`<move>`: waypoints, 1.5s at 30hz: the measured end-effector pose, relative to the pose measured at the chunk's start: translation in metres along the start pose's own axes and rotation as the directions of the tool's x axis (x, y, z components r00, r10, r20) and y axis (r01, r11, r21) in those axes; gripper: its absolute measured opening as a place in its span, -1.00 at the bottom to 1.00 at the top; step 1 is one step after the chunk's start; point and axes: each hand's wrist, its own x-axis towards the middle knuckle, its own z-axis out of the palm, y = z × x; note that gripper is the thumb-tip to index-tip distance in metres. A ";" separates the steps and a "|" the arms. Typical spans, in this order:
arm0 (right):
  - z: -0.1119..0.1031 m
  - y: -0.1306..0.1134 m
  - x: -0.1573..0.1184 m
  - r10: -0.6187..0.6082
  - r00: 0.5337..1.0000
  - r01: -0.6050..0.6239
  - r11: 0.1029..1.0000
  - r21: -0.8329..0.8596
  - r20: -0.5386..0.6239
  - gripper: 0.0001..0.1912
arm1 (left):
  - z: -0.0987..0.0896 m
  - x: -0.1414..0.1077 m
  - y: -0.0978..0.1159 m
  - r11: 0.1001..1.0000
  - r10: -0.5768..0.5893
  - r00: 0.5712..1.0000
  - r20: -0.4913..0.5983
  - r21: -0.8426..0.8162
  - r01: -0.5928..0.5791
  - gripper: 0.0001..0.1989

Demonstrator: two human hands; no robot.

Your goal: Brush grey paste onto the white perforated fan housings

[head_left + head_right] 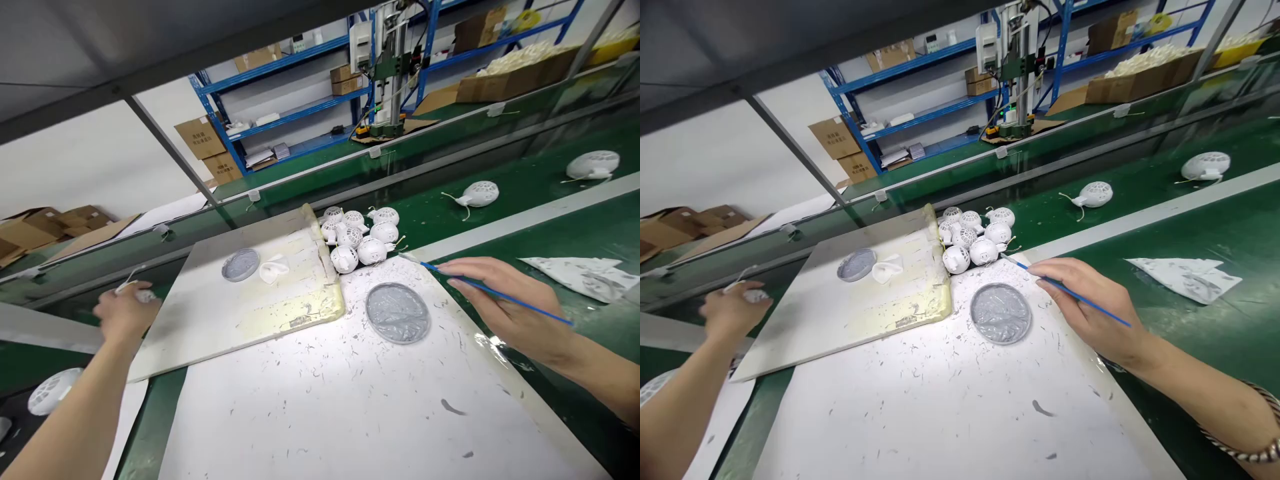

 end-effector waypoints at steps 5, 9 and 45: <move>0.002 -0.002 0.001 0.372 0.928 -0.373 0.926 0.062 0.040 -0.86 | 0.028 -0.017 0.061 0.967 0.248 0.955 0.164 0.024 -0.255 -0.73; 0.011 -0.007 0.004 0.527 0.811 -0.584 0.756 0.296 0.254 -0.81 | 0.091 -0.056 0.149 0.710 0.690 0.582 0.429 -0.250 -0.658 -0.50; 0.035 0.015 -0.009 0.751 0.373 -0.775 -0.072 0.628 0.545 -0.72 | 0.067 -0.181 0.170 -0.078 0.328 0.440 0.836 -0.440 0.895 -0.73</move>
